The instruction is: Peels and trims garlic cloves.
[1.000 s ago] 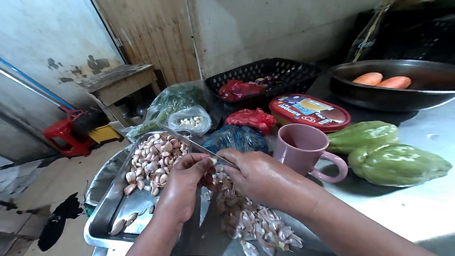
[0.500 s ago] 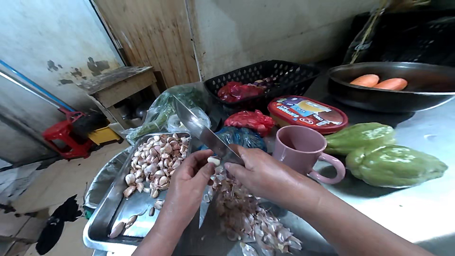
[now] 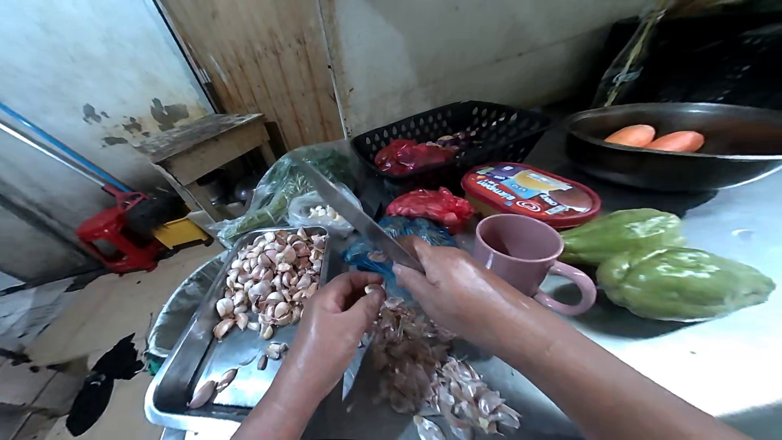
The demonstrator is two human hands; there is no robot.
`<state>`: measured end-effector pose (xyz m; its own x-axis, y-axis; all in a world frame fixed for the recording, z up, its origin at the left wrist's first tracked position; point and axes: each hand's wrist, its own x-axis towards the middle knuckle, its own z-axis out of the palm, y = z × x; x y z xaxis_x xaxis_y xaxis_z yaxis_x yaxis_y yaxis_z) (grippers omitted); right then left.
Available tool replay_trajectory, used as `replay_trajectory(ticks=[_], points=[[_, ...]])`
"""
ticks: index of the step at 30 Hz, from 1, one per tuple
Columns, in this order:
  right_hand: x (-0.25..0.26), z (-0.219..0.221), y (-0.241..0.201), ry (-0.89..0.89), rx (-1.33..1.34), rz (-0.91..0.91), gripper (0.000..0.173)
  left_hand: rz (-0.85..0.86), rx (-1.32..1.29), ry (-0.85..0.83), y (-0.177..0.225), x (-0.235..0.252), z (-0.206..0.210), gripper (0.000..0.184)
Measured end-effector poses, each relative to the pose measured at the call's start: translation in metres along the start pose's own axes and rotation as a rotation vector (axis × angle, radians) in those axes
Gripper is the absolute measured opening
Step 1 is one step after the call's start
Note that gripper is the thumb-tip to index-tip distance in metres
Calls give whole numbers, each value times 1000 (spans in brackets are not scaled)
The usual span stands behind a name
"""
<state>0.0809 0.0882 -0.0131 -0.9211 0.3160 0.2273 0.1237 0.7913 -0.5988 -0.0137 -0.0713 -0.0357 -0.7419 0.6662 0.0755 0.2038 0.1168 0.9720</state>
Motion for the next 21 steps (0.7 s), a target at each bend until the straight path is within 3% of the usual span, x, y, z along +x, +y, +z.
replay_trajectory(ticks=[2,7,12,21], points=[[1,-1,2,30,8,28,23,-10,-109,10,-1,2,-1,19],[6,-6,-4,-184,-31,107,23,-119,-423,120,3,9,-7,16],[6,-5,-7,-234,8,150,25,-221,-547,61,4,11,-9,29],[7,-2,-5,-270,29,134,26,-302,-492,161,7,11,-5,15]])
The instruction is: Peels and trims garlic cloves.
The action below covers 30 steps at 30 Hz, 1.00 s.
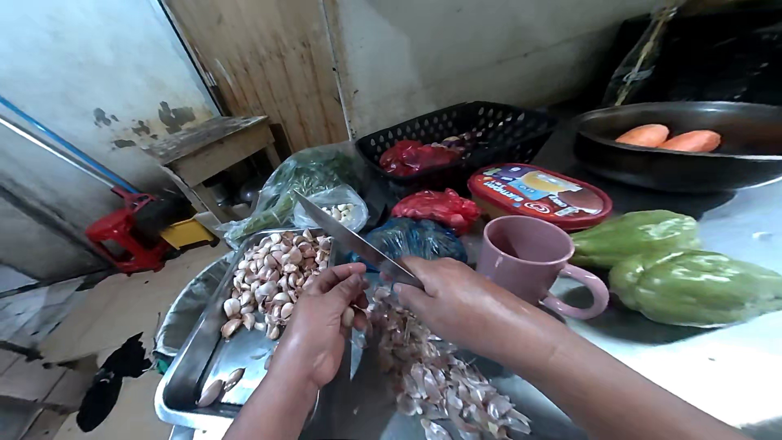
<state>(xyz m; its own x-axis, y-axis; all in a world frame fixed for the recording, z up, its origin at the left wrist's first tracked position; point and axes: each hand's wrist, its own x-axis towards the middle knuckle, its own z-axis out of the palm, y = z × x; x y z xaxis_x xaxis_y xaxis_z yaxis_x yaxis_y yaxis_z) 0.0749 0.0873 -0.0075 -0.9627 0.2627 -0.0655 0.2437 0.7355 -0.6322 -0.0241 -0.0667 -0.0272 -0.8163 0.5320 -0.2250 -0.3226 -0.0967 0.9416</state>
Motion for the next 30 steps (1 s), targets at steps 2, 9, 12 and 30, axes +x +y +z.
replay_trajectory(ticks=[2,9,12,30], points=[[0,0,0,28,22,18,29,-39,-31,-25,0,2,-4,24],[1,-7,-2,26,14,85,24,106,-71,-53,0,7,-14,40],[1,-5,0,-10,-8,49,26,104,-209,-15,0,7,-14,39],[-2,3,1,-27,-24,-146,33,30,-225,6,5,-1,-1,22]])
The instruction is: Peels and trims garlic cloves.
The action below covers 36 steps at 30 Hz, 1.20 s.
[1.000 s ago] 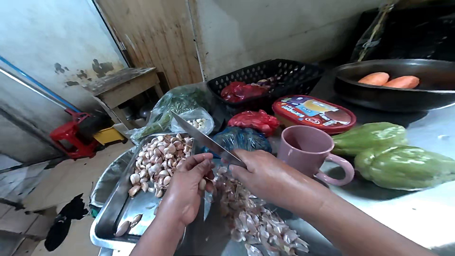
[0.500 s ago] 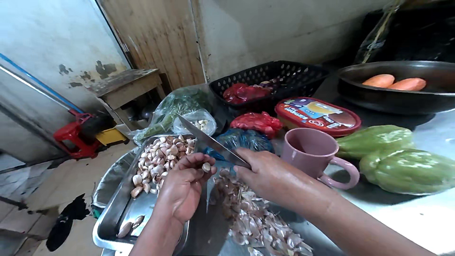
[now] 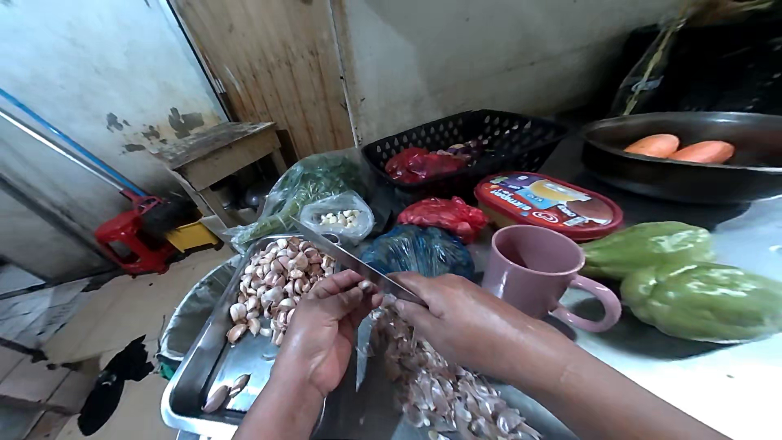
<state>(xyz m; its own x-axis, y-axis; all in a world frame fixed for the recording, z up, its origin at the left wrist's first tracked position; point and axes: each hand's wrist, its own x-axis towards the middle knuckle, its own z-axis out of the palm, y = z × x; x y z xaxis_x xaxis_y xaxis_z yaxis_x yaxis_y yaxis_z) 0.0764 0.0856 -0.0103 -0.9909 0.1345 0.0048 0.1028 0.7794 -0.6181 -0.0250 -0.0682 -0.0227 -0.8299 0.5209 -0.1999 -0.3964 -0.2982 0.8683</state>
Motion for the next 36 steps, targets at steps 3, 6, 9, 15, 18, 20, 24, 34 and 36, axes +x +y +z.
replay_trajectory(ticks=[3,6,9,15,18,20,24,34,36], points=[[1,1,1,23,2,2,34,24,69,14,-2,-2,4,15],[1,3,2,61,31,16,32,79,150,-15,-6,-4,5,19],[1,3,0,48,35,27,30,103,128,-9,-10,-5,6,21],[0,6,-1,71,-31,-15,34,63,29,66,-11,-1,8,19],[2,8,-1,45,-81,-16,36,52,17,65,-10,-3,10,17],[2,10,0,80,-102,-44,34,39,21,64,-10,-4,10,18],[2,14,1,119,-121,-70,31,30,23,72,-10,-6,11,18],[1,12,-8,62,-139,-15,27,46,66,65,-14,-8,14,22],[0,11,-9,75,-159,-5,27,65,62,62,-16,-7,15,21]])
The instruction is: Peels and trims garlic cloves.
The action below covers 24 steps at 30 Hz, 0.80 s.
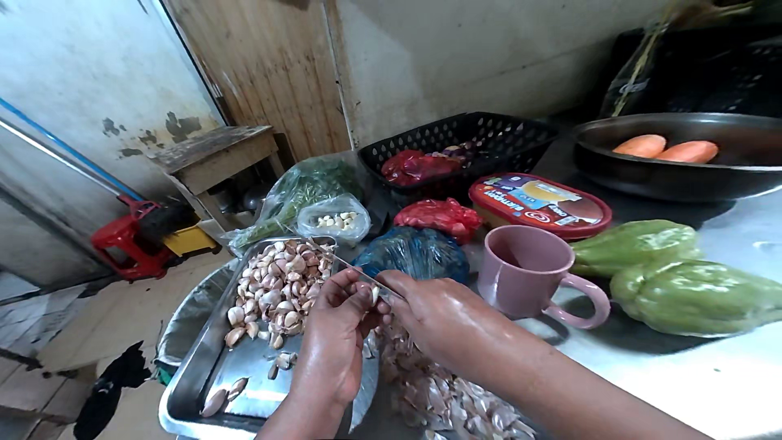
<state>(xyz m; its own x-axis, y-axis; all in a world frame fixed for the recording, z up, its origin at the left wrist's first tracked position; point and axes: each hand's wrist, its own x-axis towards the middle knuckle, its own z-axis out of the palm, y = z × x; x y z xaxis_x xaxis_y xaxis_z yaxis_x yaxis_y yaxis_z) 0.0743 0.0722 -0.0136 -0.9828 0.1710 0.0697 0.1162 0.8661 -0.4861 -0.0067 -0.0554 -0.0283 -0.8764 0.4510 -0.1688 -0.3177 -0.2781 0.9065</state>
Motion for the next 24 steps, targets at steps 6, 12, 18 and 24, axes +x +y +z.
replay_trajectory(ticks=[6,12,18,24], points=[[0,-7,0,28,-84,86,30,282,531,-147,-7,6,-12,27],[0,-9,1,27,18,106,29,483,845,-111,-10,7,-18,18],[-1,-8,5,65,178,111,29,402,735,-177,-11,6,-17,28],[-3,-7,-1,66,194,94,29,358,764,-239,-10,3,-17,42]])
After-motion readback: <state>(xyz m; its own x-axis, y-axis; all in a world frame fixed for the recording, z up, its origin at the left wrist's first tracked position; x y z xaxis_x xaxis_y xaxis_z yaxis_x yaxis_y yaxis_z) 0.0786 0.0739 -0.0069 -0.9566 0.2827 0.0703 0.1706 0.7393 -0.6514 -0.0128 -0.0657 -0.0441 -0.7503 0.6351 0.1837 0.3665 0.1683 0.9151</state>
